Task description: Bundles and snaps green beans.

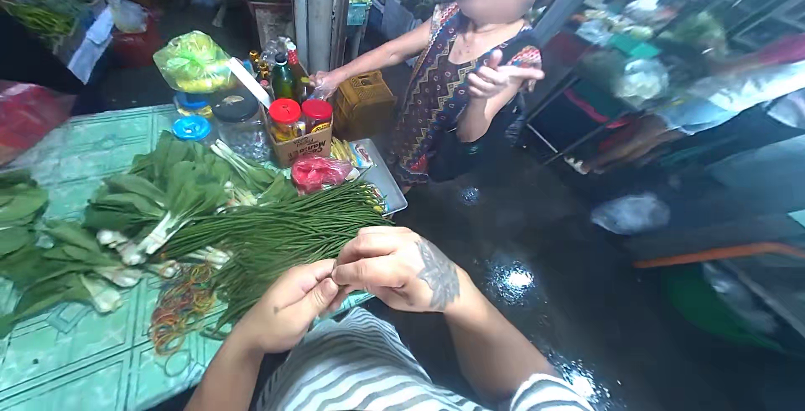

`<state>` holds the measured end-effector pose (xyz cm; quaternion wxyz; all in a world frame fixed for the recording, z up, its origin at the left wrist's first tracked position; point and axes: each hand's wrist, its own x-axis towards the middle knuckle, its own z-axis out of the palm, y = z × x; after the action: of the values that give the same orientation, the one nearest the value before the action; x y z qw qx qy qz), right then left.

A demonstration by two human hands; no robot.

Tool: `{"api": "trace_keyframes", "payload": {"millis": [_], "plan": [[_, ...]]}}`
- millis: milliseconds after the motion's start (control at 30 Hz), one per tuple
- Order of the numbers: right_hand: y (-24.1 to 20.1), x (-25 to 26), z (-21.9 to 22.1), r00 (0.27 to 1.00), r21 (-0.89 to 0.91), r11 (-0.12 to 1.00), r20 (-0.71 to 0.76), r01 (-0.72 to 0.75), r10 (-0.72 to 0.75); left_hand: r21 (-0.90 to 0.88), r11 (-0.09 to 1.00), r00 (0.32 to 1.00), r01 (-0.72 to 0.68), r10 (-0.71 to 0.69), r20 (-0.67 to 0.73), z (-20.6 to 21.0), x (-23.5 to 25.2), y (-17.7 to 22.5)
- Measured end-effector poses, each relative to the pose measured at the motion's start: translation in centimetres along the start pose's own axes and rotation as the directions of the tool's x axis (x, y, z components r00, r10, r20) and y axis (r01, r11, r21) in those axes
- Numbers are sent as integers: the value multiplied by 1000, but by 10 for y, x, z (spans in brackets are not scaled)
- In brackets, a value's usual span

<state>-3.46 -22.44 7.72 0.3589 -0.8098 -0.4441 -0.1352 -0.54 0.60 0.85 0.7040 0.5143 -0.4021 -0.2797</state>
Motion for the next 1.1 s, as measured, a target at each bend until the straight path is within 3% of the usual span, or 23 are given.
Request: {"api": "trace_keyframes", "payload": {"millis": [100, 267, 333, 433, 533, 600, 733, 933, 1033, 1100], "plan": [[-5, 7, -15, 997, 57, 997, 37, 59, -61, -119, 993, 999, 14, -8, 49, 3, 0, 4], [-10, 17, -23, 994, 42, 995, 66, 89, -92, -173, 984, 996, 37, -24, 80, 10, 3, 11], [-13, 20, -25, 998, 49, 998, 51, 30, -32, -78, 997, 1000, 4, -7, -28, 18, 2, 19], [-20, 24, -28, 999, 132, 991, -12, -36, 38, 213, 975, 970, -65, 112, -217, 31, 1, 34], [-31, 32, -32, 990, 148, 987, -117, -57, 74, 603, 797, 910, -30, 271, -313, 40, 5, 51], [-37, 40, -34, 982, 109, 992, -170, -63, 81, 735, 678, 873, 21, 346, -344, 44, 10, 59], [-38, 48, -30, 965, 130, 991, -254, -36, 69, 775, 630, 820, 44, 421, -389, 43, 14, 61], [-36, 39, -3, 907, 377, 911, -302, -168, 292, 744, 668, 759, 18, 475, -445, 35, 11, 51], [-40, 42, 4, 900, 413, 896, -310, -164, 308, 816, 574, 764, 65, 497, -411, 33, 10, 46], [-42, 45, 5, 895, 339, 926, -341, -168, 287, 871, 481, 761, 103, 525, -380, 33, 12, 44]]}}
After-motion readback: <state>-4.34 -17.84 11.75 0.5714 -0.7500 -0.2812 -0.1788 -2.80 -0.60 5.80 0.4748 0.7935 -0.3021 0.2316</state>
